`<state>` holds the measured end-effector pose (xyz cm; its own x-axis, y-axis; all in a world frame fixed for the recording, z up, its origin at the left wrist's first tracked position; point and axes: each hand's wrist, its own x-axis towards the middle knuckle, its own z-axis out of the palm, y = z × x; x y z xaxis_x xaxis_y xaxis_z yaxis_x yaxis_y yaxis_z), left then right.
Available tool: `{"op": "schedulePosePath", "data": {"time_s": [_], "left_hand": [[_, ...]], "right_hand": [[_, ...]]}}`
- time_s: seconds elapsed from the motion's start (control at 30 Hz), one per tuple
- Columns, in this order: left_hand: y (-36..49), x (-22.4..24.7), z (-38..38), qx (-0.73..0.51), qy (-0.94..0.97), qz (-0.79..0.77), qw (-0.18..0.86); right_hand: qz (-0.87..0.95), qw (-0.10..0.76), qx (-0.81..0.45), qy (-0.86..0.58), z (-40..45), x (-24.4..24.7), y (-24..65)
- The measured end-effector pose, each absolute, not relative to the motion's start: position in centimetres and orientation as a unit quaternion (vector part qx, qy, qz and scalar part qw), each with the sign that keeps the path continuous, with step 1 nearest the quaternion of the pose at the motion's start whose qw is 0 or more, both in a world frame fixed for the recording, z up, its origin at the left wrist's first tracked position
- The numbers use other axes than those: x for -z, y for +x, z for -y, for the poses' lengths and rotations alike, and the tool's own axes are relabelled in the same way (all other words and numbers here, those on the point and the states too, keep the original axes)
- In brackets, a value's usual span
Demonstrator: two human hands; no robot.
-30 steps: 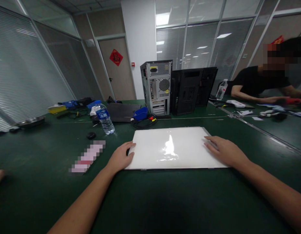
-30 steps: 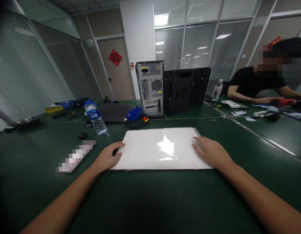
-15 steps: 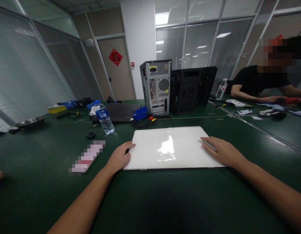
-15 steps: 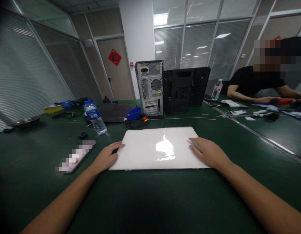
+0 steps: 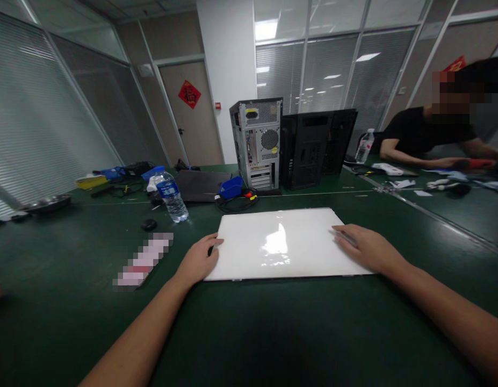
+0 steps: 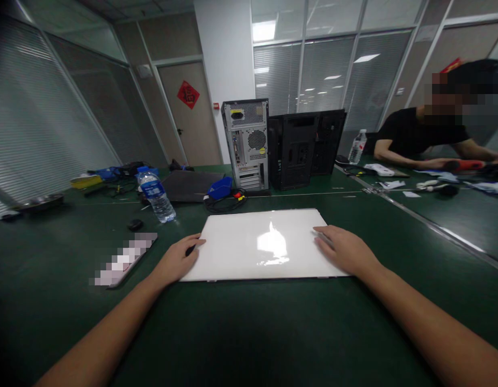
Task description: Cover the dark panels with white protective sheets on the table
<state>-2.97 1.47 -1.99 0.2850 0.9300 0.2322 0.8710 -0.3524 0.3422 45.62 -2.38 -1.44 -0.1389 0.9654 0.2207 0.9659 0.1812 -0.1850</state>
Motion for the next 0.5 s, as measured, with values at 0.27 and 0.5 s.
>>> {"op": "schedulePosePath", "data": {"time_s": [0.27,0.5], "left_hand": [[-2.9,2.7,-1.8,-0.178,0.799,-0.572,0.042],[-2.6,3.1,-2.0,-0.149,0.818,-0.555,0.025]], "right_hand": [[0.686,0.179,0.003,-0.705,1.4,1.9,46.7],[0.591,0.208,-0.11,-0.771,-2.3,1.2,48.6]]}}
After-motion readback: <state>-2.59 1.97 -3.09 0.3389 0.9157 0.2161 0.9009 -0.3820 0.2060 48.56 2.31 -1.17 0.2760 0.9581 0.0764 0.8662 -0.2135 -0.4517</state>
